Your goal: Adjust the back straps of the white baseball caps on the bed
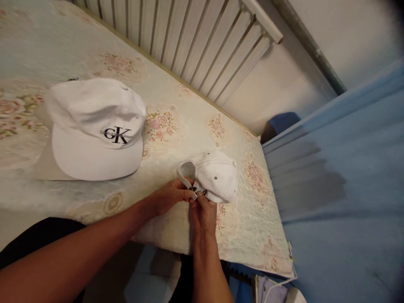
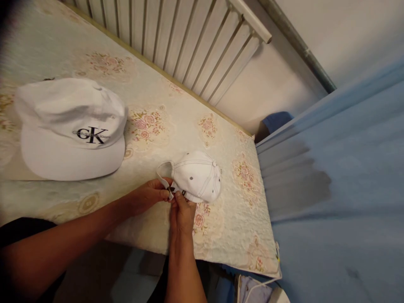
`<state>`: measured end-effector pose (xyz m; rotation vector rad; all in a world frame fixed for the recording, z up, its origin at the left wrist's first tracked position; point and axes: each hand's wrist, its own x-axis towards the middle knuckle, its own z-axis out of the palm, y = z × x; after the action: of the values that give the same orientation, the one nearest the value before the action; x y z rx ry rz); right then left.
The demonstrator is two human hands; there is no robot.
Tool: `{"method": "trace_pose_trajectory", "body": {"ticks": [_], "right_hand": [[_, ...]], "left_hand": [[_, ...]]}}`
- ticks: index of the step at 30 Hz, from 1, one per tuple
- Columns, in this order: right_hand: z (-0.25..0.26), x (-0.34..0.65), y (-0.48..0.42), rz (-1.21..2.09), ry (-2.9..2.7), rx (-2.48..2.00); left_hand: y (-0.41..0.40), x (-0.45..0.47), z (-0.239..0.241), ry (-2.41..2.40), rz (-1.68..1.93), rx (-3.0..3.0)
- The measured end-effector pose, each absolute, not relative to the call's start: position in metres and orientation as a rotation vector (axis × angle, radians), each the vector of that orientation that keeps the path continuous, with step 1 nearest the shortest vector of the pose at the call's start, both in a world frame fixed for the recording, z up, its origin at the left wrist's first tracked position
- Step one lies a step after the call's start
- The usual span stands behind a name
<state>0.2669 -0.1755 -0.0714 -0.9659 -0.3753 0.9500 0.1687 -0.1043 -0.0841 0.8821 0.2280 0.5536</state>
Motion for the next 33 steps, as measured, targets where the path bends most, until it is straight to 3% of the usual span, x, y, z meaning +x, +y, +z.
{"method": "trace_pose_trajectory", "body": {"ticks": [12,21,33], "right_hand": [[-0.067,0.268,-0.176,0.903,-0.445,-1.012],[-0.081,0.273,-0.180,0.904,-0.534,-1.303],[-0.062,0.259,-0.181,0.868,-0.499,-1.486]], "left_hand": [[-0.104,0.172,-0.084,0.211,0.553,0.830],[-0.101,0.168,-0.078,0.178,0.556,0.682],[-0.098,0.165,-0.074,0.240,0.604,0.568]]}}
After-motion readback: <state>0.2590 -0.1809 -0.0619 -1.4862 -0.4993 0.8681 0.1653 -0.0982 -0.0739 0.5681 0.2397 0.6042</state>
